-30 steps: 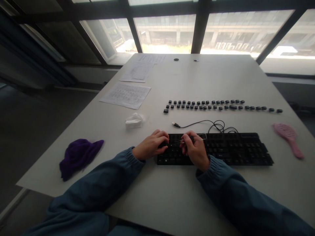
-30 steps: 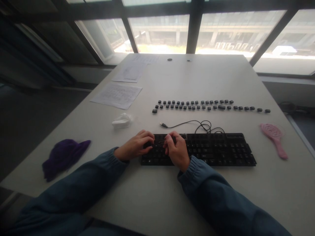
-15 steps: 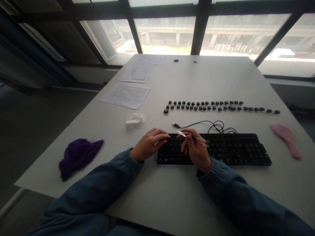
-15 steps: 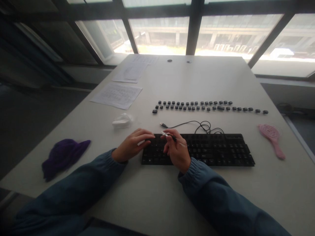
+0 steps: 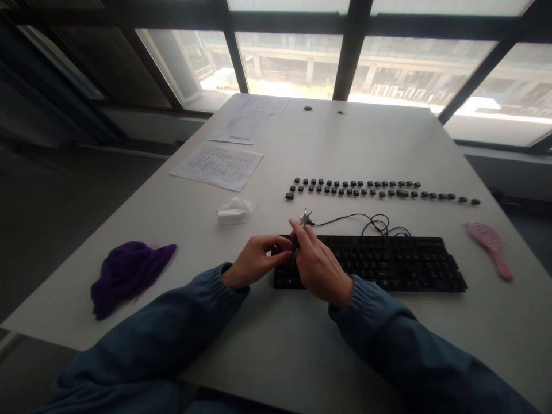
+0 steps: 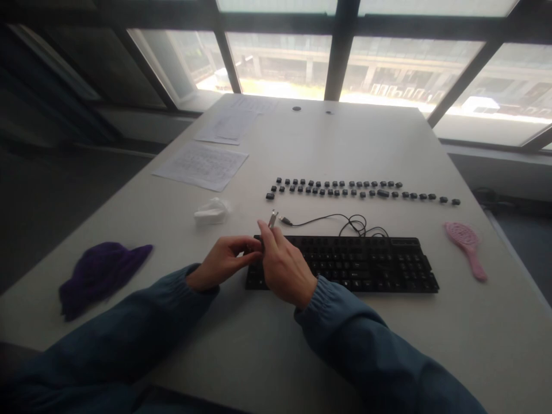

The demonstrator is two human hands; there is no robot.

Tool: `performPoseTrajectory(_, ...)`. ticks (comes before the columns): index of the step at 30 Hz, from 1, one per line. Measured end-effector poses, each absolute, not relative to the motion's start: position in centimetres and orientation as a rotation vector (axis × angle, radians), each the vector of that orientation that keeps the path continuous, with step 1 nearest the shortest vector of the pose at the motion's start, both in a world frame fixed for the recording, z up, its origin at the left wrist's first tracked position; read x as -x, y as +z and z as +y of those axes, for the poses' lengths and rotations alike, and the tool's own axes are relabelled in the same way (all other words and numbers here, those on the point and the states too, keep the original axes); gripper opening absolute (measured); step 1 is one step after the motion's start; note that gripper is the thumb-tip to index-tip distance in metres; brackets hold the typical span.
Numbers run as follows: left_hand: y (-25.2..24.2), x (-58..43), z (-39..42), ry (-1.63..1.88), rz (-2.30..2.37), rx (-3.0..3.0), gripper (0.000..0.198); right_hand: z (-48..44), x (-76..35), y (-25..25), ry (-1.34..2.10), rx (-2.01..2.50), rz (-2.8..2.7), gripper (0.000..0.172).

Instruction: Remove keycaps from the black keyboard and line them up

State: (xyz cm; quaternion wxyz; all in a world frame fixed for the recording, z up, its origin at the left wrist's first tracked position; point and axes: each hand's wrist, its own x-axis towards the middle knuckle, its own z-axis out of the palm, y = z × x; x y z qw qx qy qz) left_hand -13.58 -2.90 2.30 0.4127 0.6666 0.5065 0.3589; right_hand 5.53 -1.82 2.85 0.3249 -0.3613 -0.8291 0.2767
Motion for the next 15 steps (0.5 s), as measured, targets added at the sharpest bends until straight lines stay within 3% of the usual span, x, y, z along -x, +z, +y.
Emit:
performPoseTrajectory(5,1.8,13.4,-2.8,1.086,1.363,-1.741,0.013,-1.1,-5.6,2.6,1.155,0.983,-1.540,0.075)
performPoseTrajectory(7,1.5,13.3,-2.9,1.170,1.392,-1.849,0.010,-0.7,-5.3,2.1,1.338,0.978,-1.469,0.063)
performPoseTrajectory(10,1.0,13.3,-2.9,1.252,1.347,-2.040,0.006,-0.4,-4.9,1.4,1.443,0.978,-1.542,0.027)
performPoseTrajectory(15,0.0,14.1,-2.1,1.150,1.298,-2.156,0.016,0.1,-5.5,0.8,1.347,1.051,-1.491,0.023)
